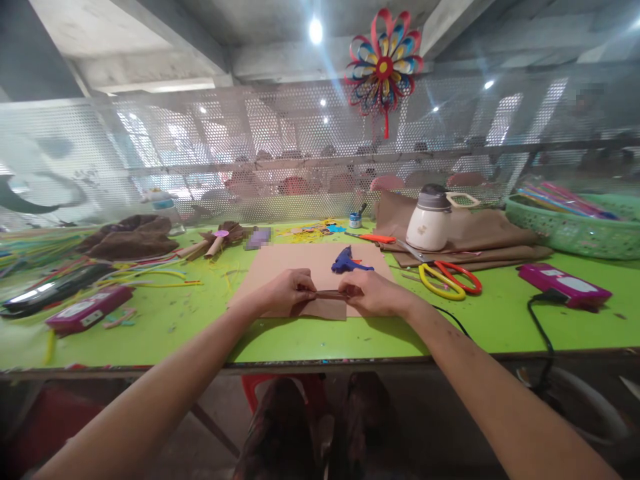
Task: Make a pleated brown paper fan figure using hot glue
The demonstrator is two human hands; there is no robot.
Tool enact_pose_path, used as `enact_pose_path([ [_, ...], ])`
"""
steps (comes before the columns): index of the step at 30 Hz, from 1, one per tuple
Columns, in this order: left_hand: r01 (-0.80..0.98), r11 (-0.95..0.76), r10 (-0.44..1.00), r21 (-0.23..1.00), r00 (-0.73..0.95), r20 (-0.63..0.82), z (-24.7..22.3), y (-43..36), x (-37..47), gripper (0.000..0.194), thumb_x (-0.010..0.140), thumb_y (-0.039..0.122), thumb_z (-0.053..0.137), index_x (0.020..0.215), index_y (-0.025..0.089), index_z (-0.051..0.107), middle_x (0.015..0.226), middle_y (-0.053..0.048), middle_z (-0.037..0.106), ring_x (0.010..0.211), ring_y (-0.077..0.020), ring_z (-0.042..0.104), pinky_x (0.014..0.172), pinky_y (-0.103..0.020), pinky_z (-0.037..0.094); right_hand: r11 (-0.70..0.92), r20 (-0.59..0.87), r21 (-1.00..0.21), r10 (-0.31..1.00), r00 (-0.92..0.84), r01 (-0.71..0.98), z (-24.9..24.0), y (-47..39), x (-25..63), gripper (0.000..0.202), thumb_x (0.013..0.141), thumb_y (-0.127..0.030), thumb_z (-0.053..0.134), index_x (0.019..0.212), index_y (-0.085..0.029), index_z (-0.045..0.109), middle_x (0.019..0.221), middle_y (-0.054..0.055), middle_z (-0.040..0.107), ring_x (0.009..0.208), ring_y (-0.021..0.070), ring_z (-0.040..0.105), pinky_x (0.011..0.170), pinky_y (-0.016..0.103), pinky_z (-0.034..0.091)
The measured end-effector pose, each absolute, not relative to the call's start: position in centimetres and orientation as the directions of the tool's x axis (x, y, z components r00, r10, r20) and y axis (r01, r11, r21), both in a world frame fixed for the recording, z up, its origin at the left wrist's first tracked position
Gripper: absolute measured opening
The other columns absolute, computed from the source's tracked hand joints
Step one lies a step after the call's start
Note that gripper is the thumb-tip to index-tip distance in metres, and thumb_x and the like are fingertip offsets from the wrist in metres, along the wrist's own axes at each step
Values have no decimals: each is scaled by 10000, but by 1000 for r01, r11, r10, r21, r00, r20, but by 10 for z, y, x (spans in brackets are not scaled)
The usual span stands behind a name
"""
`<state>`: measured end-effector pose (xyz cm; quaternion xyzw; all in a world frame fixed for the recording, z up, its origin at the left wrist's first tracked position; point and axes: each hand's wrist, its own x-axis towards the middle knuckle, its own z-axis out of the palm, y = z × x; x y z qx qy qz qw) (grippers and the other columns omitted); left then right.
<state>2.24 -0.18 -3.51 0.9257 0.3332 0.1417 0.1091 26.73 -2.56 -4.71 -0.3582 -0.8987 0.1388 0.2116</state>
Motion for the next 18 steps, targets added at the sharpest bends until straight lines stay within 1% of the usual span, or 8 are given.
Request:
enact_pose_path([
  [6, 592, -727, 671, 348, 720, 177, -37, 4, 20, 198, 814, 291, 523, 872, 167, 666, 864, -31, 609, 801, -140, 539, 730, -235, 406, 688, 291, -454, 715, -636, 566, -47, -28, 266, 207, 766, -137, 531, 936, -193, 634, 863, 27, 656, 774, 151, 581, 707, 272, 449],
  [11, 609, -696, 695, 380, 705, 142, -33, 3, 21, 202, 809, 286, 524, 874, 157, 665, 863, -39, 620, 797, -146, 545, 733, -245, 411, 676, 303, -451, 730, -612, 583, -49, -27, 265, 236, 732, -112, 550, 934, -190, 643, 885, 34, 669, 798, 161, 592, 735, 289, 452],
  [14, 603, -694, 693, 394, 708, 136, -33, 4, 20, 199, 802, 287, 532, 868, 157, 667, 864, -40, 624, 807, -150, 547, 748, -251, 414, 663, 313, -448, 745, -590, 599, -50, -25, 264, 226, 719, -134, 577, 923, -190, 656, 909, 41, 674, 810, 167, 594, 727, 289, 455],
  [18, 581, -698, 681, 419, 718, 141, -34, 8, 18, 189, 802, 275, 533, 877, 159, 663, 867, -36, 627, 810, -148, 549, 751, -254, 422, 647, 295, -483, 754, -586, 590, -49, -26, 264, 250, 728, -205, 599, 970, -178, 656, 929, 52, 674, 803, 166, 596, 722, 288, 461],
])
